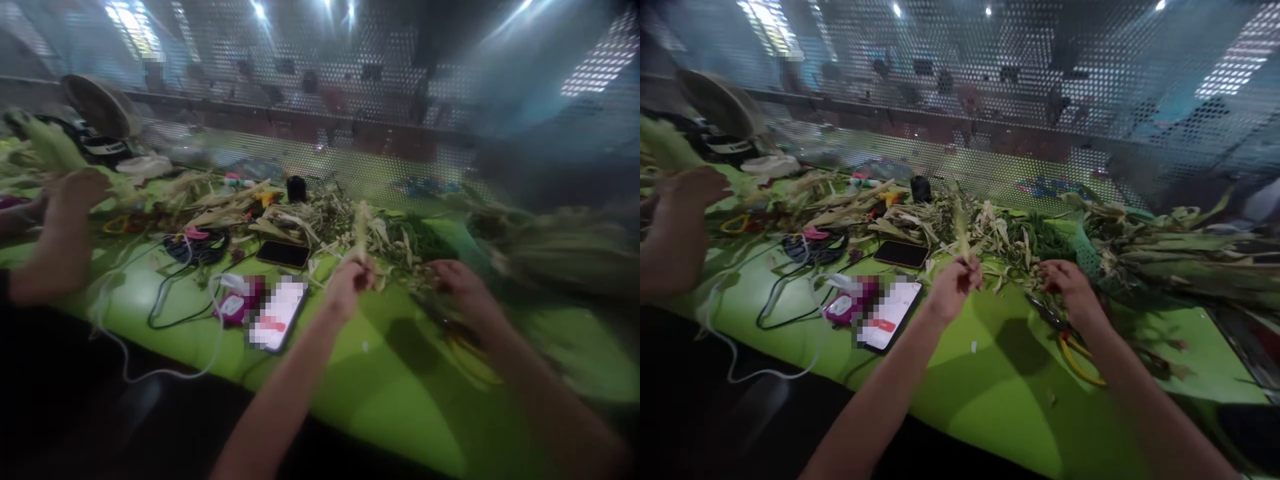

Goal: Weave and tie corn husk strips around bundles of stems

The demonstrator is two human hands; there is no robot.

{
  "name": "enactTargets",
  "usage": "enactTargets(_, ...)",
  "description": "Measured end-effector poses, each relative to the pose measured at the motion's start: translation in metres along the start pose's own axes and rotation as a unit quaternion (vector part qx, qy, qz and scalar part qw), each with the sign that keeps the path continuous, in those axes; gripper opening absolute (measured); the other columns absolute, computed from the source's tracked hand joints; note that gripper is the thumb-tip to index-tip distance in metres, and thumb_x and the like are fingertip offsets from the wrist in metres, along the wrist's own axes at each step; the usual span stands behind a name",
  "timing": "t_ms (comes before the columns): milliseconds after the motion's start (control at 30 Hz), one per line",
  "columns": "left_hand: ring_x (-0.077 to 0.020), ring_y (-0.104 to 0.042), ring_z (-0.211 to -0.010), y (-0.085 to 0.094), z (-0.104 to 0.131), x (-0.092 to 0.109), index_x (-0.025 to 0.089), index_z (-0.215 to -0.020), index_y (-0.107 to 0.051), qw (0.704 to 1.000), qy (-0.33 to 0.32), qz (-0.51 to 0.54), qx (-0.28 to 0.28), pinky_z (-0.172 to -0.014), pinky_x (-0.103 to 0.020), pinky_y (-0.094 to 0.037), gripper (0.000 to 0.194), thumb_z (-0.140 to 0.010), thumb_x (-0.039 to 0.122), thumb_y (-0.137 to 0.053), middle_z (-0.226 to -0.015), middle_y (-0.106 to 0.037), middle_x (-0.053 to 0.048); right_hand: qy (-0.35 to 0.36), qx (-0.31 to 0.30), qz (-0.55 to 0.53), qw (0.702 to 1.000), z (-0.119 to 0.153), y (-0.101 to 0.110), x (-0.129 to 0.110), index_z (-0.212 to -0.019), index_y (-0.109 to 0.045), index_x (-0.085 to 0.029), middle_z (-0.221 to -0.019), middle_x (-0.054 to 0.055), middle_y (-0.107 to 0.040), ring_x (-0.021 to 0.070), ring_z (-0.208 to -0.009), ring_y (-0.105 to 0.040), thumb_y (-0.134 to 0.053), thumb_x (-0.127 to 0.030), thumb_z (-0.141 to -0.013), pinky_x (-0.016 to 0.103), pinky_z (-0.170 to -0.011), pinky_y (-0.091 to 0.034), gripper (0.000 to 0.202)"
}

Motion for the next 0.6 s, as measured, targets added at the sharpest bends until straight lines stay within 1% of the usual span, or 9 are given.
enactTargets(67, -0.0076, -0.040, -0.052, 0.007, -0.005, 0.006, 0.019, -0.071, -0.046, 0.995, -0.035, 0.049, 0.075, -0.056, -0.022, -0.037, 0.009, -0.064, 0.015, -0.049, -0.060, -0.042, 0.004, -0.005, -0.010, 0.035, 0.999, -0.007, -0.014, 0.003, -0.087, -0.071, -0.021, -0.087, 0.007, -0.072, 0.0210, -0.068, -0.061, -0.070, -0.039, -0.073, 0.036, -0.066, -0.048, 0.023)
enactTargets(100, -0.0067, -0.037, -0.049, 0.009, -0.008, 0.007, 0.019, -0.069, -0.042, 0.992, -0.037, 0.060, 0.102, -0.053, -0.021, -0.034, 0.011, -0.063, 0.013, -0.048, -0.059, -0.040, 0.005, 0.026, -0.026, 0.085, 0.996, -0.010, -0.021, 0.005, -0.087, -0.072, -0.021, -0.087, 0.007, -0.071, 0.0220, -0.073, -0.062, -0.069, -0.037, -0.073, 0.036, -0.069, -0.048, 0.021)
enactTargets(200, -0.0053, -0.028, -0.044, 0.013, -0.011, 0.007, 0.019, -0.068, -0.040, 0.986, -0.047, 0.080, 0.138, -0.046, -0.020, -0.024, 0.013, -0.063, 0.009, -0.046, -0.057, -0.036, 0.006, 0.094, -0.065, 0.221, 0.969, -0.016, -0.038, 0.015, -0.088, -0.073, -0.021, -0.093, 0.007, -0.070, 0.0242, -0.087, -0.062, -0.068, -0.033, -0.073, 0.036, -0.078, -0.046, 0.019)
enactTargets(267, -0.0050, -0.023, -0.042, 0.015, -0.011, 0.006, 0.019, -0.070, -0.042, 0.985, -0.053, 0.081, 0.144, -0.044, -0.021, -0.019, 0.009, -0.069, 0.012, -0.049, -0.056, -0.033, 0.007, 0.098, -0.074, 0.267, 0.956, -0.020, -0.045, 0.023, -0.084, -0.073, -0.021, -0.092, 0.007, -0.069, 0.0236, -0.086, -0.060, -0.070, -0.029, -0.070, 0.034, -0.077, -0.045, 0.016)
enactTargets(333, -0.0046, -0.020, -0.042, 0.016, -0.012, 0.005, 0.018, -0.071, -0.046, 0.985, -0.056, 0.070, 0.149, -0.042, -0.021, -0.017, 0.009, -0.076, 0.019, -0.053, -0.055, -0.030, 0.008, 0.091, -0.077, 0.279, 0.953, -0.023, -0.049, 0.026, -0.075, -0.071, -0.021, -0.088, 0.007, -0.067, 0.0228, -0.082, -0.059, -0.070, -0.024, -0.067, 0.033, -0.076, -0.043, 0.009)
enactTargets(400, -0.0040, -0.020, -0.041, 0.019, -0.013, 0.004, 0.017, -0.073, -0.049, 0.984, -0.058, 0.054, 0.157, -0.041, -0.020, -0.017, 0.016, -0.080, 0.027, -0.060, -0.055, -0.028, 0.009, 0.085, -0.078, 0.273, 0.955, -0.026, -0.048, 0.025, -0.068, -0.069, -0.021, -0.084, 0.006, -0.067, 0.0222, -0.080, -0.058, -0.068, -0.021, -0.067, 0.033, -0.074, -0.042, 0.002)
enactTargets(467, -0.0037, -0.021, -0.041, 0.022, -0.016, 0.001, 0.017, -0.074, -0.052, 0.983, -0.052, 0.035, 0.173, -0.041, -0.020, -0.016, 0.020, -0.079, 0.031, -0.066, -0.054, -0.027, 0.009, 0.079, -0.082, 0.258, 0.959, -0.029, -0.044, 0.019, -0.068, -0.068, -0.020, -0.079, 0.005, -0.068, 0.0211, -0.076, -0.059, -0.065, -0.024, -0.070, 0.032, -0.073, -0.043, 0.005)
enactTargets(533, -0.0044, -0.022, -0.041, 0.025, -0.018, -0.001, 0.016, -0.076, -0.057, 0.981, -0.050, -0.001, 0.188, -0.041, -0.020, -0.017, 0.019, -0.080, 0.033, -0.067, -0.052, -0.028, 0.009, 0.074, -0.086, 0.240, 0.964, -0.030, -0.037, 0.011, -0.073, -0.068, -0.020, -0.075, 0.003, -0.069, 0.0198, -0.072, -0.060, -0.064, -0.031, -0.074, 0.031, -0.070, -0.044, 0.012)
enactTargets(600, -0.0058, -0.028, -0.043, 0.028, -0.020, -0.001, 0.017, -0.081, -0.064, 0.975, -0.068, -0.065, 0.200, -0.042, -0.021, -0.021, 0.019, -0.082, 0.036, -0.065, -0.053, -0.036, 0.007, 0.060, -0.092, 0.192, 0.975, -0.027, -0.029, 0.003, -0.078, -0.070, -0.020, -0.073, 0.002, -0.070, 0.0190, -0.070, -0.060, -0.065, -0.037, -0.074, 0.030, -0.068, -0.045, 0.018)
Point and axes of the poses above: each hand's wrist, its own z-axis away from the middle knuckle, its own y-axis out of the back of the hand, x = y × z, the point moved 2 cm from there along -z, towards the middle knuckle
